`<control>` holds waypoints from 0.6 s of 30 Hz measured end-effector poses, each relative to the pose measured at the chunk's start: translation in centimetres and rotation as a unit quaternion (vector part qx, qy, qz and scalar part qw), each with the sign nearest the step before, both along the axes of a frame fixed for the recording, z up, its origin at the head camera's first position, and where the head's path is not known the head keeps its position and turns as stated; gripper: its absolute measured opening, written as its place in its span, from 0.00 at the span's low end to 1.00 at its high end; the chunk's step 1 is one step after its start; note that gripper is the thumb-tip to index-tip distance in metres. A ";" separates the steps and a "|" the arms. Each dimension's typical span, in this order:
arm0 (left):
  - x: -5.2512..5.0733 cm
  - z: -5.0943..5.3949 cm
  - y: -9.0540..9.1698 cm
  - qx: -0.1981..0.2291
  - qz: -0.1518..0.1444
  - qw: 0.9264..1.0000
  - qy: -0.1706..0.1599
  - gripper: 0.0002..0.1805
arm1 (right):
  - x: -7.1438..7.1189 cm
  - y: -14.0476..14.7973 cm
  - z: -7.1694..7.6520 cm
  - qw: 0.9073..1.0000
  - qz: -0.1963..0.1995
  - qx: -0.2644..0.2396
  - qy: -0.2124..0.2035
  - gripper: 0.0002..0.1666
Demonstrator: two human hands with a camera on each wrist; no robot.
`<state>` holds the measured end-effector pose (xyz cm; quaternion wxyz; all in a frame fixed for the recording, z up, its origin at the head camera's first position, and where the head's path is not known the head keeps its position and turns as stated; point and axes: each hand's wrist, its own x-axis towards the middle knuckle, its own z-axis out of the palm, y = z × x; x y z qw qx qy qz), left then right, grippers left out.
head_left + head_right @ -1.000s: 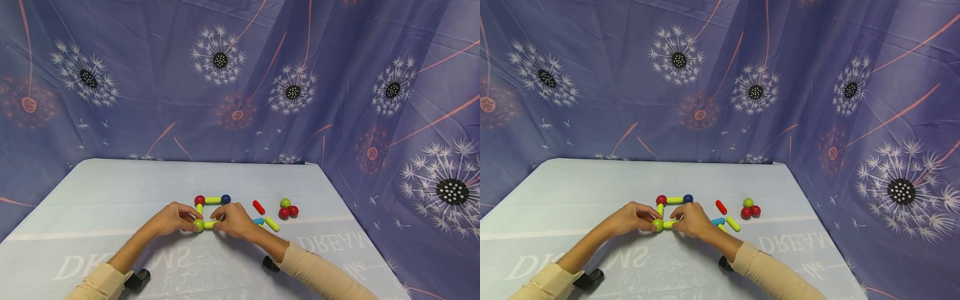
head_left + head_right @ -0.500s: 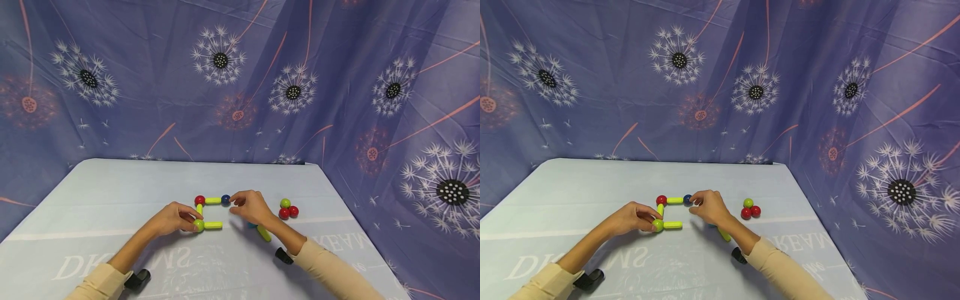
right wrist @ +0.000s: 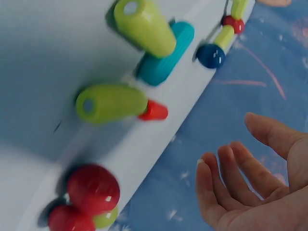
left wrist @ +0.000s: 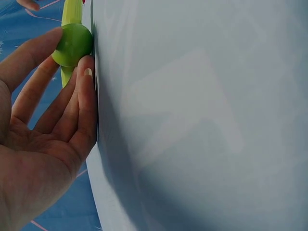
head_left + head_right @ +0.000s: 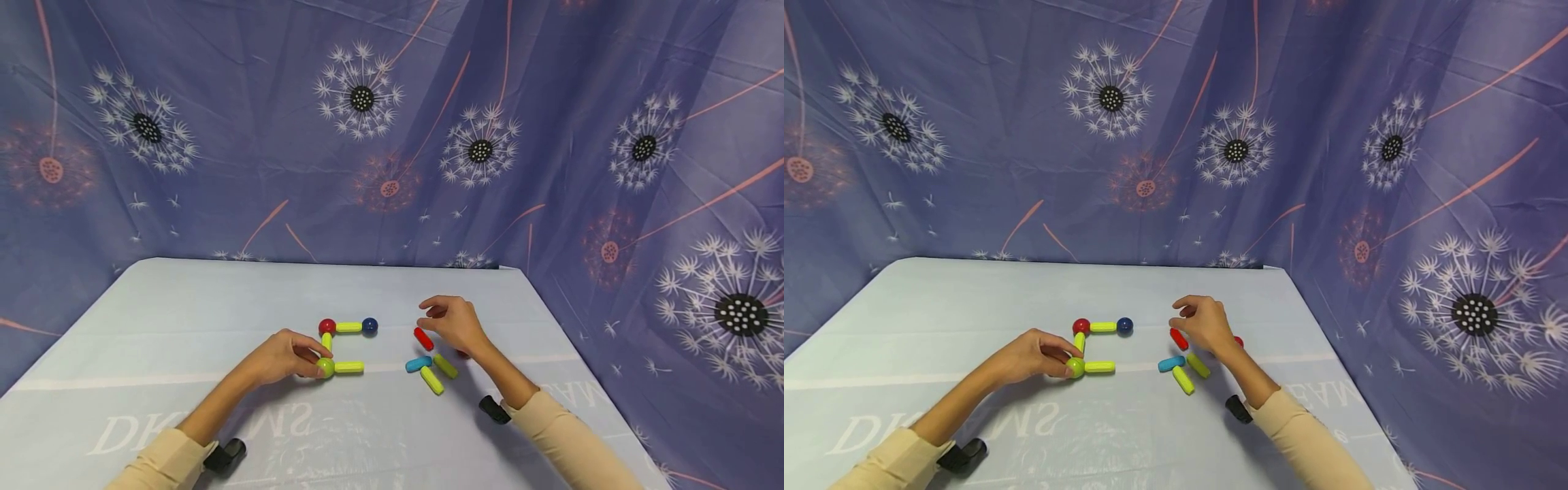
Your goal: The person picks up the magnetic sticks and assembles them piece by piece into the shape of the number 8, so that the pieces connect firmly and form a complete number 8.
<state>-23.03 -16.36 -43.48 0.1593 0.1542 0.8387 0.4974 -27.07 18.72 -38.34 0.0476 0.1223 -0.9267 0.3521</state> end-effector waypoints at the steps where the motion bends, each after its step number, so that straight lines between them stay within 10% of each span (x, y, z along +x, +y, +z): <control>1: 0.0 0.0 0.0 0.001 -0.001 1.000 0.000 0.17 | -0.1 0.4 0.1 1.000 -0.006 -0.001 -0.001 0.17; 18: 0.0 0.1 0.1 0.004 -0.004 1.000 -0.003 0.17 | -1.8 5.7 -0.9 0.997 -0.073 0.025 -0.016 0.21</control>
